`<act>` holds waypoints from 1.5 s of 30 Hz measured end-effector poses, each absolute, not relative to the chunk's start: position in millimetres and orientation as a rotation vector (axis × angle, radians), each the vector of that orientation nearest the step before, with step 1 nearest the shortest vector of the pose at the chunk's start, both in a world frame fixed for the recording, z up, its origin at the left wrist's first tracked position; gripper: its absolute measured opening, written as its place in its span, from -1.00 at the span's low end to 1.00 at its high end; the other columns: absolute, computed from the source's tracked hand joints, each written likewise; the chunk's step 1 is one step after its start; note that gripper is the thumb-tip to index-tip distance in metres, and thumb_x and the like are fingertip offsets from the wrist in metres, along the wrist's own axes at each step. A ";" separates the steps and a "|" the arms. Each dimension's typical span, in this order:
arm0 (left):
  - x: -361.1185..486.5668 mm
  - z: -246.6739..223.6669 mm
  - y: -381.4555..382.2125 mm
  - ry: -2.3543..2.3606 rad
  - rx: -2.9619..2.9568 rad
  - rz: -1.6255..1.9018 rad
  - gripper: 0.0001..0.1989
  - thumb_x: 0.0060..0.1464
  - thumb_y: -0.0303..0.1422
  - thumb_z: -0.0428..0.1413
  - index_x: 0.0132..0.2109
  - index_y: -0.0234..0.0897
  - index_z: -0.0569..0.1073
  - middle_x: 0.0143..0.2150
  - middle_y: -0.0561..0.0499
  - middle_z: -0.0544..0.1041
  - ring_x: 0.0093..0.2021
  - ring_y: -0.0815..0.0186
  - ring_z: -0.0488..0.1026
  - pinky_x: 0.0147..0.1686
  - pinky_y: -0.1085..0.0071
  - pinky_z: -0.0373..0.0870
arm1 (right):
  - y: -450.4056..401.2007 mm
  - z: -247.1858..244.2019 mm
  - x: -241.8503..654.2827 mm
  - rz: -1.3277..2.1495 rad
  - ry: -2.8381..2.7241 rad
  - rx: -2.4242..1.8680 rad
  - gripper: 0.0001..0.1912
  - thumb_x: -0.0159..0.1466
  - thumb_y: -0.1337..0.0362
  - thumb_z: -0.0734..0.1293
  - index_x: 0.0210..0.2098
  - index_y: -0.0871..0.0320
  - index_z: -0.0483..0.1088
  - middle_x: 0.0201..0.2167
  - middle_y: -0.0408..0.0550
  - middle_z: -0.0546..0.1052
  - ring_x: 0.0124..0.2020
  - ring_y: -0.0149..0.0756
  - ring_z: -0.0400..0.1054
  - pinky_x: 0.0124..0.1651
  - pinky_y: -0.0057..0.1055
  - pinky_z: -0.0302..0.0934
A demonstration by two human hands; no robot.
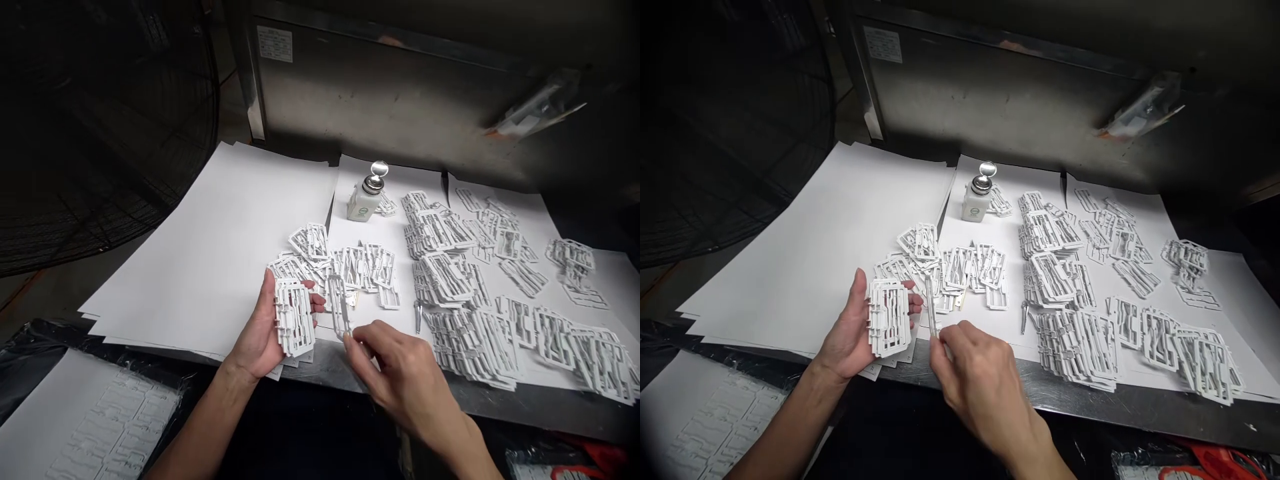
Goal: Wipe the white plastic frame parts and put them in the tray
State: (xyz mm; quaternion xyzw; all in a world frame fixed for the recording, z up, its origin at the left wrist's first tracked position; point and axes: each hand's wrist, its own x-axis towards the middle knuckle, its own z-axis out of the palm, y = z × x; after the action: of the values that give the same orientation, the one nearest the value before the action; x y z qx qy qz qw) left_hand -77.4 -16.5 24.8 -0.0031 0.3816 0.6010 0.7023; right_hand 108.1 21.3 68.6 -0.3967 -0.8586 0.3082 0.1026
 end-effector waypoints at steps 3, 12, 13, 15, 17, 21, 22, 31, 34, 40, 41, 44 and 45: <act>-74.3 28.3 -17.9 0.885 -0.056 1.353 -0.35 0.04 0.08 -0.07 -0.03 -0.44 0.42 -0.21 -0.24 0.53 -0.16 0.13 0.47 -0.18 0.27 0.42 | 16.4 69.8 92.4 0.455 -2.813 -1.010 -0.78 0.31 0.33 0.17 -0.47 0.19 0.30 -0.57 -0.13 0.31 -0.63 -0.42 0.15 -0.55 -0.43 -0.17; -75.5 22.9 -30.8 0.882 -0.028 1.469 -0.63 -0.09 -0.49 0.19 -0.07 -0.31 0.41 -0.35 -0.05 0.54 -0.33 0.29 0.49 -0.27 0.37 0.40 | 10.7 62.3 76.3 1.069 -2.745 -0.994 -0.84 0.32 0.23 0.18 -0.27 0.13 0.35 -0.53 -0.14 0.38 -0.57 -0.39 0.23 -0.51 -0.47 0.00; -76.6 22.2 -32.7 0.797 -0.043 1.486 -0.66 -0.07 -0.48 0.15 -0.07 -0.32 0.42 -0.34 -0.06 0.54 -0.32 0.28 0.49 -0.27 0.35 0.40 | 12.1 59.7 78.9 1.282 -2.582 -1.117 -0.80 0.32 0.16 0.19 -0.21 0.13 0.35 -0.59 -0.19 0.34 -0.60 -0.41 0.20 -0.52 -0.49 0.03; -79.8 19.8 -36.4 0.589 -0.016 1.495 -0.68 -0.05 -0.47 0.10 -0.07 -0.34 0.42 -0.30 -0.09 0.54 -0.28 0.24 0.49 -0.24 0.30 0.39 | 15.8 53.2 79.8 1.570 -2.258 -1.285 -0.62 0.24 0.02 0.26 -0.12 0.18 0.34 -0.64 -0.23 0.25 -0.63 -0.42 0.14 -0.56 -0.51 0.03; -84.9 16.0 -40.5 0.429 0.079 1.448 -0.65 -0.08 -0.47 0.10 -0.07 -0.35 0.42 -0.26 -0.14 0.54 -0.29 0.21 0.50 -0.23 0.25 0.39 | 18.0 47.3 72.4 1.885 -2.075 -1.323 -0.50 0.15 -0.03 0.32 -0.08 0.21 0.35 -0.66 -0.22 0.24 -0.62 -0.40 0.13 -0.55 -0.49 0.06; -96.5 7.4 -54.4 0.373 0.182 1.490 -0.60 -0.16 -0.42 0.14 -0.08 -0.40 0.44 -0.27 -0.22 0.54 -0.33 0.23 0.49 -0.32 0.33 0.40 | 6.2 45.2 45.1 2.351 -1.908 -1.215 -0.59 0.06 -0.04 0.38 -0.33 0.20 0.44 -0.60 -0.14 0.29 -0.56 -0.38 0.16 -0.47 -0.45 0.11; -99.3 6.0 -59.7 0.383 0.165 1.522 -0.60 -0.18 -0.40 0.16 -0.10 -0.42 0.46 -0.29 -0.21 0.53 -0.35 0.24 0.48 -0.34 0.36 0.39 | 0.7 46.3 38.5 2.414 -1.898 -1.174 -0.61 0.06 -0.04 0.39 -0.39 0.20 0.44 -0.60 -0.15 0.28 -0.56 -0.40 0.13 -0.48 -0.46 0.08; -114.8 14.1 -122.4 1.188 0.112 2.024 -0.37 -0.16 -0.35 0.27 0.10 -0.25 0.28 -0.12 -0.12 0.46 -0.17 0.23 0.40 -0.19 0.37 0.29 | -34.8 35.1 -11.3 1.908 -2.454 -1.067 -0.59 0.15 -0.04 0.30 -0.57 0.18 0.27 -0.70 -0.20 0.25 -0.69 -0.46 0.03 -0.64 -0.51 -0.08; -119.1 11.1 -140.8 1.538 0.125 2.077 -0.26 -0.25 -0.40 0.31 0.14 -0.15 0.26 -0.08 -0.06 0.44 -0.13 0.23 0.38 -0.16 0.42 0.28 | -55.3 24.9 -32.7 1.532 -2.764 -0.747 -0.67 0.23 0.03 0.22 -0.48 0.16 0.33 -0.67 -0.13 0.37 -0.67 -0.38 0.16 -0.60 -0.47 0.04; -189.9 -28.2 -253.2 2.322 -0.522 1.664 -0.30 -0.17 -0.19 0.25 0.15 -0.10 0.23 -0.20 -0.04 0.48 -0.32 0.20 0.46 -0.47 0.38 0.35 | -82.0 16.4 -44.3 1.446 -2.887 -0.511 -0.55 0.28 0.02 0.19 0.05 0.14 0.29 -0.55 -0.17 0.45 -0.68 -0.39 0.22 -0.60 -0.48 0.09; -204.9 -38.1 -282.1 2.418 -0.643 1.593 -0.24 -0.15 -0.20 0.24 0.20 -0.12 0.14 -0.10 -0.08 0.45 -0.23 0.16 0.45 -0.40 0.35 0.37 | -79.8 14.4 -41.2 1.450 -2.894 -0.553 -0.54 0.27 0.00 0.19 0.05 0.14 0.29 -0.55 -0.18 0.46 -0.67 -0.39 0.23 -0.59 -0.48 0.11; -239.2 -70.8 -360.4 2.601 -0.954 1.219 -0.24 -0.15 -0.24 0.26 0.19 -0.28 0.16 0.04 -0.20 0.35 0.00 0.03 0.33 -0.16 0.17 0.34 | -68.7 5.7 -29.9 1.458 -2.916 -0.708 -0.53 0.26 -0.03 0.20 0.01 0.15 0.33 -0.57 -0.19 0.45 -0.63 -0.37 0.27 -0.54 -0.48 0.17; -246.1 -82.3 -379.7 2.617 -1.005 1.086 -0.35 -0.08 -0.25 0.22 0.15 -0.31 0.21 0.06 -0.20 0.34 0.02 0.04 0.31 -0.10 0.10 0.31 | -65.5 2.4 -26.5 1.464 -2.917 -0.752 -0.53 0.26 -0.04 0.20 0.00 0.15 0.33 -0.57 -0.19 0.45 -0.62 -0.37 0.29 -0.53 -0.48 0.18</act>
State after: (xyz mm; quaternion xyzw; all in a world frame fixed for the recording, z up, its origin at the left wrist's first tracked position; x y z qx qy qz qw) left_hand -246.1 -379.7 -82.3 -0.3336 0.8685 0.3603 0.0674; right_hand -26.5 -65.5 2.4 -0.2232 -0.8662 0.4348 -0.1037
